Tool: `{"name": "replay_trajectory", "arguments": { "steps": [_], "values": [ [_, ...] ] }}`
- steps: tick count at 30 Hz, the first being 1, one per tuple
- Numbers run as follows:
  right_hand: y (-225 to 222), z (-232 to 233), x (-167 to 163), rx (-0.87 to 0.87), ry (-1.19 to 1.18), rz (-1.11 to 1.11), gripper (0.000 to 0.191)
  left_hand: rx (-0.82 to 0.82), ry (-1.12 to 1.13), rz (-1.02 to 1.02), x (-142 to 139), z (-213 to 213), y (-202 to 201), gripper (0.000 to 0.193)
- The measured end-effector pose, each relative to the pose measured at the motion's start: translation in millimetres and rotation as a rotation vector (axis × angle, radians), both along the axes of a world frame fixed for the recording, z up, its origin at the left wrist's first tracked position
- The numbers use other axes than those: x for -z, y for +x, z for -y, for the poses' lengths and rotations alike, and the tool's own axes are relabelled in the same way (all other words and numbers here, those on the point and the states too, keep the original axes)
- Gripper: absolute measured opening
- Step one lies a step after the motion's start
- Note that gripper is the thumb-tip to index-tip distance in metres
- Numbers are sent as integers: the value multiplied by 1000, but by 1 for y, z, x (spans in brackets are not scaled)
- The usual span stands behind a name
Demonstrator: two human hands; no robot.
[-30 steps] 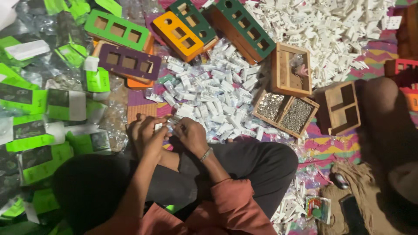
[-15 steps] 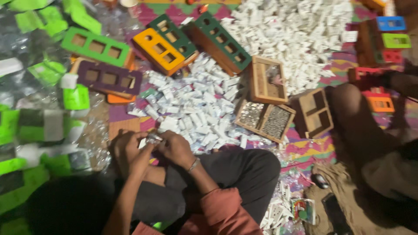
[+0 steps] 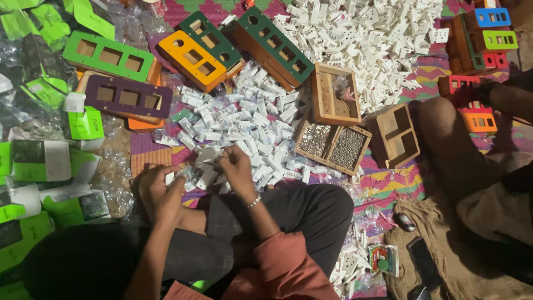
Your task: The person sits on the floor and repeatedly picks up small white plastic items, places them into clear plastic bags, and then puts the bags into a white and green cardboard box. The person handles the items one at a time, using both hands to open the bags and place the items inside.
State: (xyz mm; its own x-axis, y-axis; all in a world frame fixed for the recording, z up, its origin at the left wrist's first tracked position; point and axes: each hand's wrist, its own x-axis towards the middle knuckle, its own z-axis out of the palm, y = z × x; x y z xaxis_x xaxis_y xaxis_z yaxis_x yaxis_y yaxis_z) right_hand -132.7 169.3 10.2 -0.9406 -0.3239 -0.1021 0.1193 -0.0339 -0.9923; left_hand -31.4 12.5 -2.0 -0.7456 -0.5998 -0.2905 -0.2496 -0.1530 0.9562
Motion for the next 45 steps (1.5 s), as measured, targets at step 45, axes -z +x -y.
{"name": "replay_trajectory", "arguments": {
  "steps": [45],
  "values": [
    [-16, -8, 2, -421, 402, -85, 7, -162, -1033, 124, -141, 234, 140, 20]
  ]
}}
